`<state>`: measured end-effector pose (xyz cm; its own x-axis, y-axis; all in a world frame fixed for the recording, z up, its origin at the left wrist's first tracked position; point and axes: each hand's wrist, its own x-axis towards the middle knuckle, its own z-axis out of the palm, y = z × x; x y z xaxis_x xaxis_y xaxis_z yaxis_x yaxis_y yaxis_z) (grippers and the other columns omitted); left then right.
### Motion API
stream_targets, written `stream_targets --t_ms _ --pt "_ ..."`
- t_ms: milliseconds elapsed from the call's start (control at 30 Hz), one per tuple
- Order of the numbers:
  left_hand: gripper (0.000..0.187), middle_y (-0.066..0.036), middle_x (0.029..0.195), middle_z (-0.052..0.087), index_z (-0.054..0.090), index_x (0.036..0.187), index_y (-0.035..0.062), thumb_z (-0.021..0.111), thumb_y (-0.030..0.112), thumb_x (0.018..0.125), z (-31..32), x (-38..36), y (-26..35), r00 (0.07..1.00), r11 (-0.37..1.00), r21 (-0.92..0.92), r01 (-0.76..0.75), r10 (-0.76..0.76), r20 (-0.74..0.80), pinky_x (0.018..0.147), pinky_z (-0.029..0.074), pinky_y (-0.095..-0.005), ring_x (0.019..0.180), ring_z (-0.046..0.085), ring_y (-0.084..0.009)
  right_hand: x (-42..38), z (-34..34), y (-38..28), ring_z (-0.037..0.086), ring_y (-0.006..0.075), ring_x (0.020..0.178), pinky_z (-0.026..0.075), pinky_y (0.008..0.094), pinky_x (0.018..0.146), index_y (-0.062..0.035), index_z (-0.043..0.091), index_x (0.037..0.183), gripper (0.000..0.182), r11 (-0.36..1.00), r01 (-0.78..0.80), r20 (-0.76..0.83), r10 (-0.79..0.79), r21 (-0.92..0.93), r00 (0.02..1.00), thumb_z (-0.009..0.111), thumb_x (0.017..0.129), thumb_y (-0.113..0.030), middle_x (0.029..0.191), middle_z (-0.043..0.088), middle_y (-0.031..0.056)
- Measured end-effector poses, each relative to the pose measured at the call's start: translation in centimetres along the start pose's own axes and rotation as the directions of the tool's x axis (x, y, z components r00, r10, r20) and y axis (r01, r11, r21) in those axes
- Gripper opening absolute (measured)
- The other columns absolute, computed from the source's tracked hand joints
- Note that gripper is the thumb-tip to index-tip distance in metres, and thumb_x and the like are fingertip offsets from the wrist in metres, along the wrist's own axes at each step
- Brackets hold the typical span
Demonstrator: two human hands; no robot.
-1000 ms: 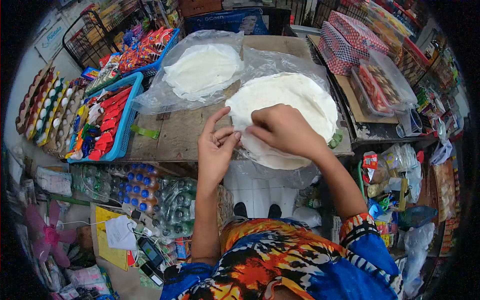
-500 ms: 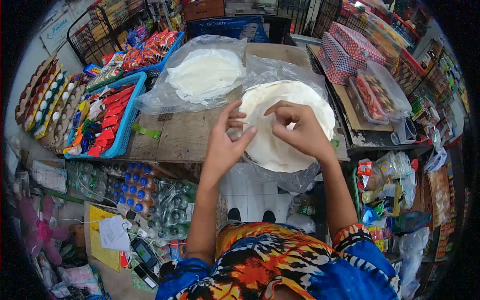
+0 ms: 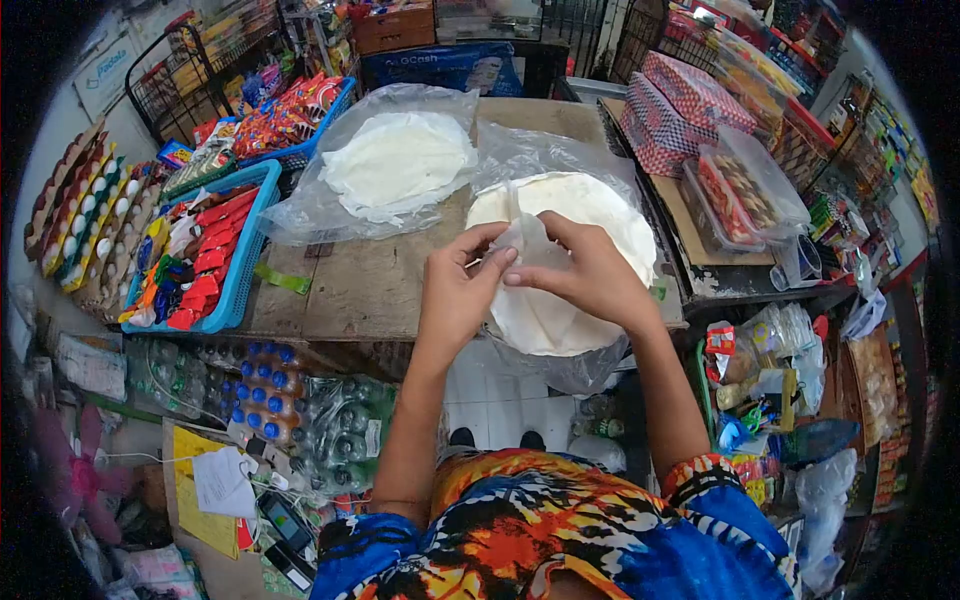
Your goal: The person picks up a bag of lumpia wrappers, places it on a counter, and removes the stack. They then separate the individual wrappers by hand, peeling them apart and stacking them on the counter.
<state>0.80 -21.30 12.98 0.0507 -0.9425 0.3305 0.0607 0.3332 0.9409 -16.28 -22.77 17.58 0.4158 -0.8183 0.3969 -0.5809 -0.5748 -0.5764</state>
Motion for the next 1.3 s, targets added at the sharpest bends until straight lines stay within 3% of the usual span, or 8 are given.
stream_targets --t_ms 333,467,567,767,967,1000,1133,1300 --pt "0.029 -0.009 0.107 0.065 0.063 0.112 -0.0035 0.062 -0.002 0.084 -4.4 -0.6 -1.1 0.993 0.997 0.002 0.072 -0.071 -0.098 0.083 0.047 -0.0244 0.094 0.060 -0.0126 0.4 -1.9 6.1 0.044 0.0051 0.054 0.036 0.0243 0.050 0.0028 0.066 0.074 0.021 0.902 -0.287 -0.170 0.354 0.323 0.920 0.070 0.081 -0.017 0.056 0.053 0.0000" --pt "0.030 -0.010 0.109 0.064 0.062 0.113 -0.0035 0.065 0.002 0.083 -4.0 -0.5 -0.7 0.984 0.981 0.086 0.176 -0.174 -0.029 0.084 0.047 -0.0259 0.096 0.060 -0.0137 0.1 -1.2 3.6 0.049 0.0053 0.062 0.039 0.0232 0.055 0.0021 0.063 0.073 0.020 0.935 -0.116 -0.198 0.190 0.334 0.961 0.070 0.079 -0.016 0.065 0.059 0.0010" --pt "0.034 -0.010 0.096 0.067 0.062 0.111 -0.0026 0.069 0.010 0.080 -2.2 0.3 -0.8 0.996 0.966 0.242 -0.094 0.091 0.023 0.081 0.048 -0.0282 0.090 0.062 -0.0182 0.2 0.1 2.7 0.050 0.0057 0.065 0.040 0.0236 0.057 0.0019 0.063 0.076 0.019 0.887 0.023 -0.154 0.054 0.461 0.987 0.070 0.078 -0.015 0.070 0.061 0.0011" --pt "0.030 -0.016 0.091 0.070 0.065 0.103 -0.0029 0.069 0.017 0.081 -0.5 2.1 0.5 0.989 0.946 0.299 -0.120 0.141 -0.049 0.077 0.049 -0.0309 0.085 0.066 -0.0207 0.0 0.3 1.2 0.050 0.0037 0.063 0.039 0.0206 0.056 0.0010 0.058 0.073 0.015 0.885 -0.126 -0.032 0.157 0.448 0.987 0.067 0.078 -0.010 0.065 0.056 -0.0013" --pt "0.023 -0.006 0.081 0.068 0.068 0.095 -0.0033 0.072 0.016 0.082 0.3 1.6 1.8 0.996 0.964 0.259 -0.065 0.079 -0.047 0.070 0.048 -0.0249 0.076 0.060 -0.0101 0.0 0.1 -0.1 0.053 0.0064 0.071 0.040 0.0201 0.058 -0.0010 0.060 0.092 0.020 0.785 -0.018 -0.346 0.293 0.619 0.891 0.060 0.072 0.001 0.085 0.060 0.0038" --pt "0.023 -0.007 0.082 0.069 0.068 0.095 -0.0032 0.071 0.016 0.082 0.6 1.5 2.0 0.993 0.946 0.314 -0.085 0.108 -0.055 0.069 0.048 -0.0255 0.076 0.060 -0.0104 -0.3 -0.4 0.4 0.053 0.0081 0.076 0.041 0.0204 0.061 -0.0005 0.059 0.102 0.032 0.724 -0.121 -0.159 0.306 0.680 0.939 0.053 0.071 0.004 0.091 0.058 0.0040" --pt "0.021 -0.019 0.085 0.069 0.066 0.094 -0.0024 0.063 0.017 0.086 1.4 1.0 2.9 0.979 0.897 0.412 -0.160 0.198 -0.050 0.071 0.050 -0.0345 0.078 0.068 -0.0288 -0.1 0.1 1.6 0.051 0.0085 0.075 0.042 0.0212 0.064 -0.0004 0.061 0.104 0.033 0.692 -0.179 -0.062 0.308 0.700 0.949 0.049 0.073 0.002 0.086 0.057 0.0022" --pt "0.019 -0.020 0.084 0.067 0.064 0.094 -0.0023 0.061 0.015 0.088 1.7 0.9 2.7 0.974 0.885 0.426 -0.186 0.222 -0.035 0.071 0.049 -0.0366 0.077 0.067 -0.0312 0.1 0.8 2.7 0.050 0.0078 0.073 0.040 0.0217 0.065 0.0006 0.063 0.100 0.025 0.473 -0.222 0.055 0.341 0.853 0.938 0.055 0.077 -0.005 0.082 0.060 0.0013"
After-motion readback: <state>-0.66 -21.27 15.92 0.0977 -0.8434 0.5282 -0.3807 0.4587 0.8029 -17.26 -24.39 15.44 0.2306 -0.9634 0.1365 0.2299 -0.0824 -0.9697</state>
